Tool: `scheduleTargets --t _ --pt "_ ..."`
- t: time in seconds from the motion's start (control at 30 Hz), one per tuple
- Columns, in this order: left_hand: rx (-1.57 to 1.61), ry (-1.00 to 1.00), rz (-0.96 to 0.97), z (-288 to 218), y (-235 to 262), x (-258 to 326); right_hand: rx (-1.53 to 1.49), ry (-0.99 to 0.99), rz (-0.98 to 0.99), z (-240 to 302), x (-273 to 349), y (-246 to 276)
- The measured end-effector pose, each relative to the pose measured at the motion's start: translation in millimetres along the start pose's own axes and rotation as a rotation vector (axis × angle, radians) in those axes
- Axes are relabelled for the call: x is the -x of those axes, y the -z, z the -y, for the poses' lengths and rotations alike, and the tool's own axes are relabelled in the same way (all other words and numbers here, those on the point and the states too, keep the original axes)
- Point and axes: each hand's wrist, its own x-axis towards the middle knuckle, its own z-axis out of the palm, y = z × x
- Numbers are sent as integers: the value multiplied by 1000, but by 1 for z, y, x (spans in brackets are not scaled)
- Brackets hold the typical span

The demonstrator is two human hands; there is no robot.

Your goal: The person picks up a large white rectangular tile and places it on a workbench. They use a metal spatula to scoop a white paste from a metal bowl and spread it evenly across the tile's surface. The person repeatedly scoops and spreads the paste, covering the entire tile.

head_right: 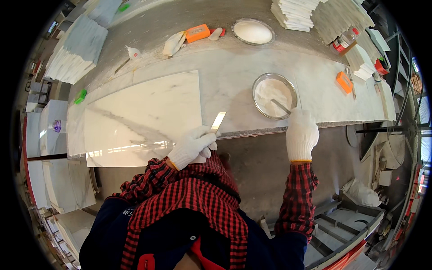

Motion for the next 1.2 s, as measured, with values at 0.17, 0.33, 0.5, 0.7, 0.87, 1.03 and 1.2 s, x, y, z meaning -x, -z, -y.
scheduleTargets --t 0.17,0.33,0.5,0.7,0.87,1.03,1.2 --pt "-68 -10 -22 -8 3 4 -685 -236 -95 19 16 10" --pt "-52 -37 -17 -9 7 10 -1549 -384 280 98 36 24" --pt "-12 -54 -1 -12 8 15 -1522 -410 134 132 43 15" --pt "-41 -111 -31 -1 22 17 -1561 -433 340 152 65 18" --pt "-40 -106 -63 -15 26 28 -1560 -502 257 167 56 27" --pt "-31 -148 -85 0 31 24 -1496 -251 277 182 81 30" --pt "14 -86 -4 -20 33 44 -1625 -619 12 159 46 10"
